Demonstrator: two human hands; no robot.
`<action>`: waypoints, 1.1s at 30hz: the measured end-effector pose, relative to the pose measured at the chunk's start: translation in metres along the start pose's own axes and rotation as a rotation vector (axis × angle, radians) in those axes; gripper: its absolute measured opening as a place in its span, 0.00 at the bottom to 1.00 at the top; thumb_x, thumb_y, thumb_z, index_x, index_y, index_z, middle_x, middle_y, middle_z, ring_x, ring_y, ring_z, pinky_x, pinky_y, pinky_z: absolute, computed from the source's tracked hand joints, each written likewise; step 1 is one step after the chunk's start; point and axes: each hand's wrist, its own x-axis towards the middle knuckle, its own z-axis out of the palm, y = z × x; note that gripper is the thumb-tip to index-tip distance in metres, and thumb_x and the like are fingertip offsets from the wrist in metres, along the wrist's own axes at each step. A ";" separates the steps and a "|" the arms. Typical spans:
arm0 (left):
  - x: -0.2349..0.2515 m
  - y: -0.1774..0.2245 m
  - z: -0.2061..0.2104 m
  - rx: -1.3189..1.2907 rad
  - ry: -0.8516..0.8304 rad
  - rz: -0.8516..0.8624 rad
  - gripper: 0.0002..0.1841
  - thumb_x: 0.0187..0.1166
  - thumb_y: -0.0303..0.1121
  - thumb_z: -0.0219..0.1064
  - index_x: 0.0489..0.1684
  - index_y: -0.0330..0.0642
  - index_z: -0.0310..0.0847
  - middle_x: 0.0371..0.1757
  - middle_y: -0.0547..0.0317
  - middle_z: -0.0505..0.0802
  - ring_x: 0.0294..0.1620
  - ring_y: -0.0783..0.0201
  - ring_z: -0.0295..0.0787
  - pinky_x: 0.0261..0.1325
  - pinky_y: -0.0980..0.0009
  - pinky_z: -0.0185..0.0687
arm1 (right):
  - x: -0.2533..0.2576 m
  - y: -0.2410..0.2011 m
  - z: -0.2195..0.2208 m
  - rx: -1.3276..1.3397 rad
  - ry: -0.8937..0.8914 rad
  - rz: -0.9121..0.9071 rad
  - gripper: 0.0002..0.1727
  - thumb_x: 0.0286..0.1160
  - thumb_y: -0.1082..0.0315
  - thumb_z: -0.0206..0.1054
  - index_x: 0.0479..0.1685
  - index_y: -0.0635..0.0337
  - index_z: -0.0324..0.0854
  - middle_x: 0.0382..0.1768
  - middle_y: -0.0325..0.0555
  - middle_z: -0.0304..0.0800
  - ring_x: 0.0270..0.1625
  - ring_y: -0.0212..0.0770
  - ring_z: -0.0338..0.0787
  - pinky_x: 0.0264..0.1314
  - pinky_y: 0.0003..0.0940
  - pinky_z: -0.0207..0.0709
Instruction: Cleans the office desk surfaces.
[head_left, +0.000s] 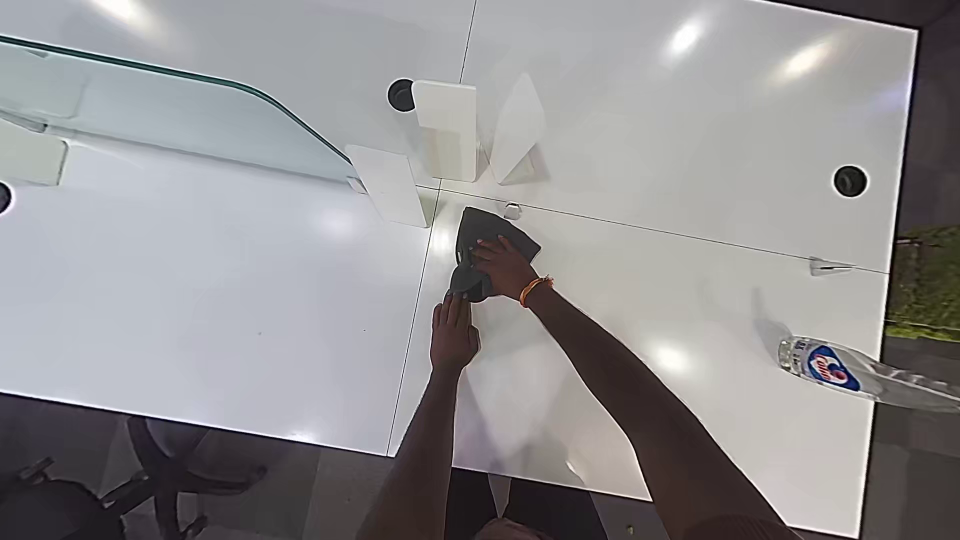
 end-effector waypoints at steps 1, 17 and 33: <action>0.001 0.000 0.000 -0.004 0.008 0.004 0.32 0.74 0.35 0.48 0.82 0.39 0.73 0.86 0.52 0.75 0.89 0.46 0.65 0.86 0.42 0.58 | -0.006 0.007 -0.002 0.001 0.015 0.019 0.22 0.73 0.73 0.68 0.65 0.42 0.89 0.83 0.33 0.75 0.93 0.44 0.60 0.94 0.63 0.42; -0.001 -0.002 0.003 -0.009 0.004 0.003 0.33 0.76 0.37 0.45 0.85 0.41 0.69 0.89 0.53 0.72 0.91 0.48 0.61 0.87 0.45 0.56 | -0.009 0.082 -0.028 0.137 0.342 0.476 0.14 0.63 0.73 0.68 0.49 0.59 0.89 0.80 0.46 0.79 0.91 0.50 0.64 0.92 0.69 0.43; -0.001 -0.003 0.003 -0.021 -0.005 -0.008 0.33 0.76 0.38 0.43 0.84 0.41 0.70 0.89 0.51 0.72 0.91 0.47 0.61 0.88 0.44 0.53 | -0.156 0.153 -0.047 -0.040 0.347 0.733 0.12 0.64 0.70 0.72 0.47 0.62 0.90 0.59 0.57 0.91 0.70 0.60 0.85 0.83 0.71 0.59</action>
